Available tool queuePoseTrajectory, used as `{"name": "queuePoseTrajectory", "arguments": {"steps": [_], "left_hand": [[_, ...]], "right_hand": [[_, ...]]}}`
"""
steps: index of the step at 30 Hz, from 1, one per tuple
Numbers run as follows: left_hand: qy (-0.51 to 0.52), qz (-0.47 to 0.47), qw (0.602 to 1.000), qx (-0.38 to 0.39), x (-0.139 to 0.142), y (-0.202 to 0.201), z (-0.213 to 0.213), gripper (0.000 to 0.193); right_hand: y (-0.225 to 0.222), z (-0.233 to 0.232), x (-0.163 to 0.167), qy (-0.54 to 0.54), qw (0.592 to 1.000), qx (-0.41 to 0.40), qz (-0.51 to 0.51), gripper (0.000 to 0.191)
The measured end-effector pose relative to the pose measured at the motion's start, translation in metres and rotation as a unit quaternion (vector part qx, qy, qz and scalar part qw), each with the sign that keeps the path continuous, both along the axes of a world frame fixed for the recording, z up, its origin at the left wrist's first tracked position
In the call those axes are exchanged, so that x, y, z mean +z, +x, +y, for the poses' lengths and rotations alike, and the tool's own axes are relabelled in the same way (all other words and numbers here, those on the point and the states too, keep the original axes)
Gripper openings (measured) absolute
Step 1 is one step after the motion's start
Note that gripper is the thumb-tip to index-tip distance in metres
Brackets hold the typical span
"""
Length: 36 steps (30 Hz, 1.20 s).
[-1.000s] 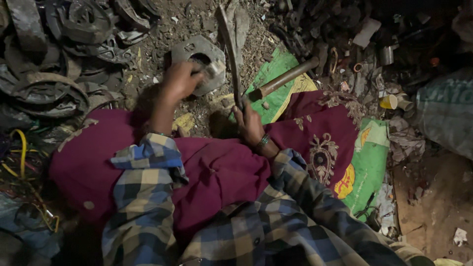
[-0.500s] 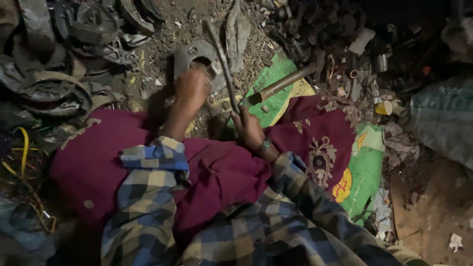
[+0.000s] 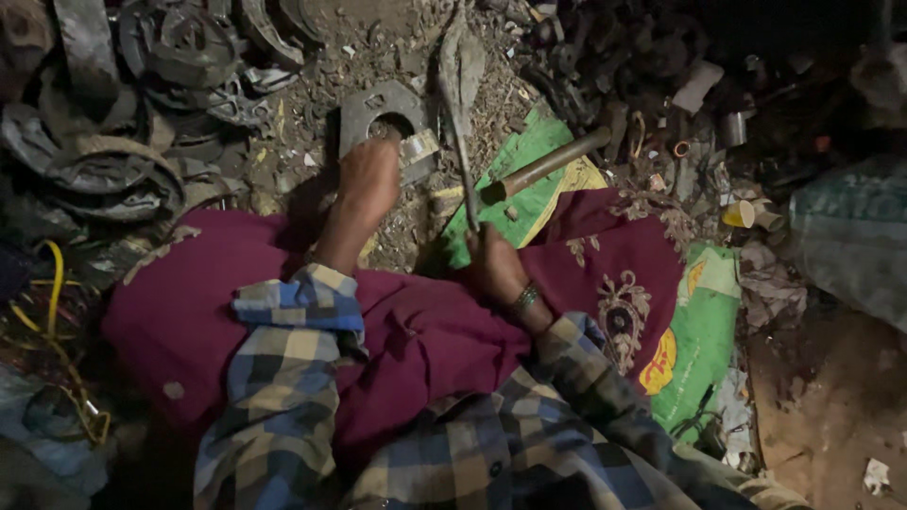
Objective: The person sits on the floor and repeatedly strikes a small metal piece with a hammer. They hold the piece in place with one hand while striking it with the other, occasionally repositioning the metal piece between strikes.
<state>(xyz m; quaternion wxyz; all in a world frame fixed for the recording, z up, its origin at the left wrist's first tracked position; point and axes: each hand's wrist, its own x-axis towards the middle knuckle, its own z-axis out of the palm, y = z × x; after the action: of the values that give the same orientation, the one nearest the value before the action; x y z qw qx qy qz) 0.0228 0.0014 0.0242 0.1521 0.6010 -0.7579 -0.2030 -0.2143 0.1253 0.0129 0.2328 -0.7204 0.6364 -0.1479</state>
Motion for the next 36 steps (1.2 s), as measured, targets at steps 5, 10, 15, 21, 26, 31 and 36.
{"name": "queuePoseTrajectory", "arguments": {"steps": [5, 10, 15, 21, 26, 31, 36], "left_hand": [[0.024, -0.011, 1.000, 0.002, -0.008, -0.001, 0.003, 0.029], [0.018, 0.009, 1.000, -0.001, -0.011, -0.002, 0.003, 0.030], [0.003, 0.023, 1.000, 0.002, -0.012, -0.002, 0.003, 0.023], [0.037, -0.023, 0.999, 0.004, -0.011, -0.006, -0.001, 0.026], [0.074, -0.040, 0.996, 0.004, -0.006, -0.007, -0.004, 0.020], [0.019, -0.035, 0.999, 0.012, -0.007, -0.004, -0.005, 0.019], [0.138, 0.003, 0.990, 0.041, -0.010, -0.008, -0.004, 0.028]], "right_hand": [[-0.005, 0.008, -0.001, 0.033, 0.971, -0.105, -0.214, 0.027], [-0.003, 0.014, -0.005, 0.024, 0.967, -0.130, -0.220, 0.021], [0.002, 0.013, -0.003, 0.048, 0.998, 0.006, -0.048, 0.027], [0.002, 0.007, 0.008, -0.075, 0.977, -0.046, -0.196, 0.024], [-0.004, 0.002, 0.000, -0.059, 0.994, -0.028, -0.087, 0.021], [-0.008, -0.003, -0.001, 0.027, 0.996, -0.085, -0.006, 0.030], [-0.010, -0.004, 0.003, -0.031, 0.954, -0.115, -0.276, 0.022]]}}
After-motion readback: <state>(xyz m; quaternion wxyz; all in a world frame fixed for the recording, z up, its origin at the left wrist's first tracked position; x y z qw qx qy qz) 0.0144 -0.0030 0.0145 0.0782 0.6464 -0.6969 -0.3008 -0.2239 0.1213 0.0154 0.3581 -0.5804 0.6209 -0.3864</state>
